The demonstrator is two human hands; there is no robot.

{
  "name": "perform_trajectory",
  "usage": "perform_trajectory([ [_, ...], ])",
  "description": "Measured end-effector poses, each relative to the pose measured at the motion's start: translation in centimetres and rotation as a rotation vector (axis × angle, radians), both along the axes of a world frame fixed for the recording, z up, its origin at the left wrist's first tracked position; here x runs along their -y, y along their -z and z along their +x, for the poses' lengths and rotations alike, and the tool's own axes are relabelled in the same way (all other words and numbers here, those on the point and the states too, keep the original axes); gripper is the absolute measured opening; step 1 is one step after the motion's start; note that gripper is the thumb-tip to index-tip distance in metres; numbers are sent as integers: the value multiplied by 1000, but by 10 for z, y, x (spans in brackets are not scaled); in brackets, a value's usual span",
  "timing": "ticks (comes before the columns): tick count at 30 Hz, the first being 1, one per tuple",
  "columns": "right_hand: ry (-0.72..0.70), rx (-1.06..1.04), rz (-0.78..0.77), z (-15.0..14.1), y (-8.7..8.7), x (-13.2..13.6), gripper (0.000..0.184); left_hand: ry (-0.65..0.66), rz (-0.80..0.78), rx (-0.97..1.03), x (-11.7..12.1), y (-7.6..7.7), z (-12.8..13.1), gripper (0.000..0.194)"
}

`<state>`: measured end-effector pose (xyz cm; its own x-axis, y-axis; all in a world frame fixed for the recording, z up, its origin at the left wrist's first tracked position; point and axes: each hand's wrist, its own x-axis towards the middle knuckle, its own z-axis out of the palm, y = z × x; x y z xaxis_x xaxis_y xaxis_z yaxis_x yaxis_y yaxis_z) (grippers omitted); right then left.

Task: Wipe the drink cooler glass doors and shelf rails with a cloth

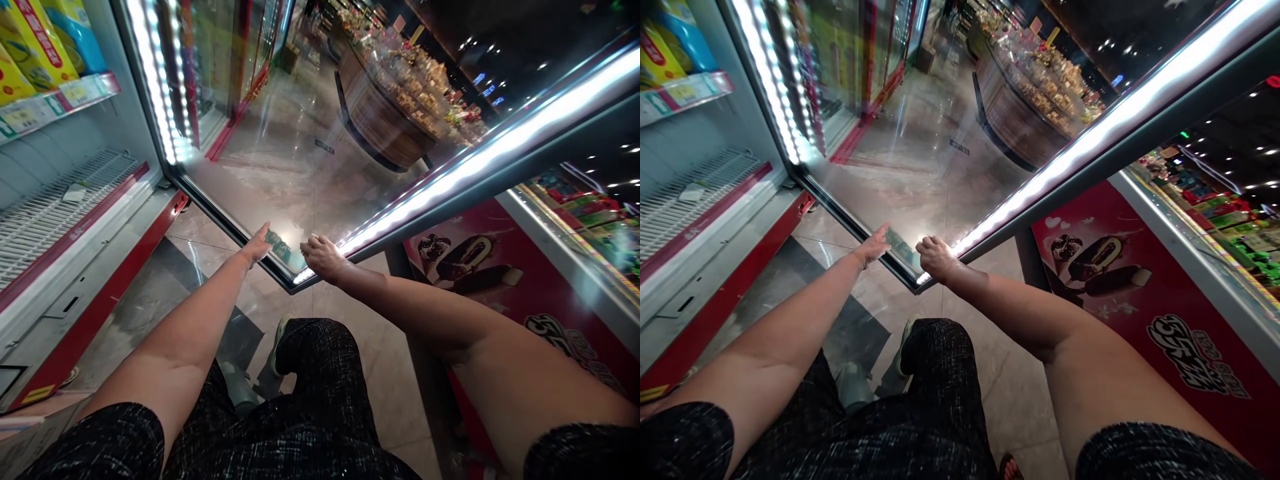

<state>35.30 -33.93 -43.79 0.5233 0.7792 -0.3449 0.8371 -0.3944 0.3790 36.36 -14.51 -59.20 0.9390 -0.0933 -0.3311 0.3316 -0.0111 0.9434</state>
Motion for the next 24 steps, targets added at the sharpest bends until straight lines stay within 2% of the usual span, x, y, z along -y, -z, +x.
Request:
perform_trajectory([
  [2,7,-38,-13,0,5,1,29,1,-1,2,0,0,0,109],
  [7,-6,45,72,1,14,3,34,5,-5,1,1,0,2,111],
  [12,62,-77,-43,-4,32,5,30,-3,-2,-7,3,2,2,109],
  [15,54,-62,-19,0,30,-1,35,-3,6,-14,3,3,2,106],
  [20,46,96,172,11,21,-9,44,2,9,1,2,4,3,107],
  [22,30,70,153,11,26,-8,42,-2,3,-1,2,4,3,107],
  [24,25,-13,72,9,34,-5,37,-6,-9,-5,3,4,3,107],
])
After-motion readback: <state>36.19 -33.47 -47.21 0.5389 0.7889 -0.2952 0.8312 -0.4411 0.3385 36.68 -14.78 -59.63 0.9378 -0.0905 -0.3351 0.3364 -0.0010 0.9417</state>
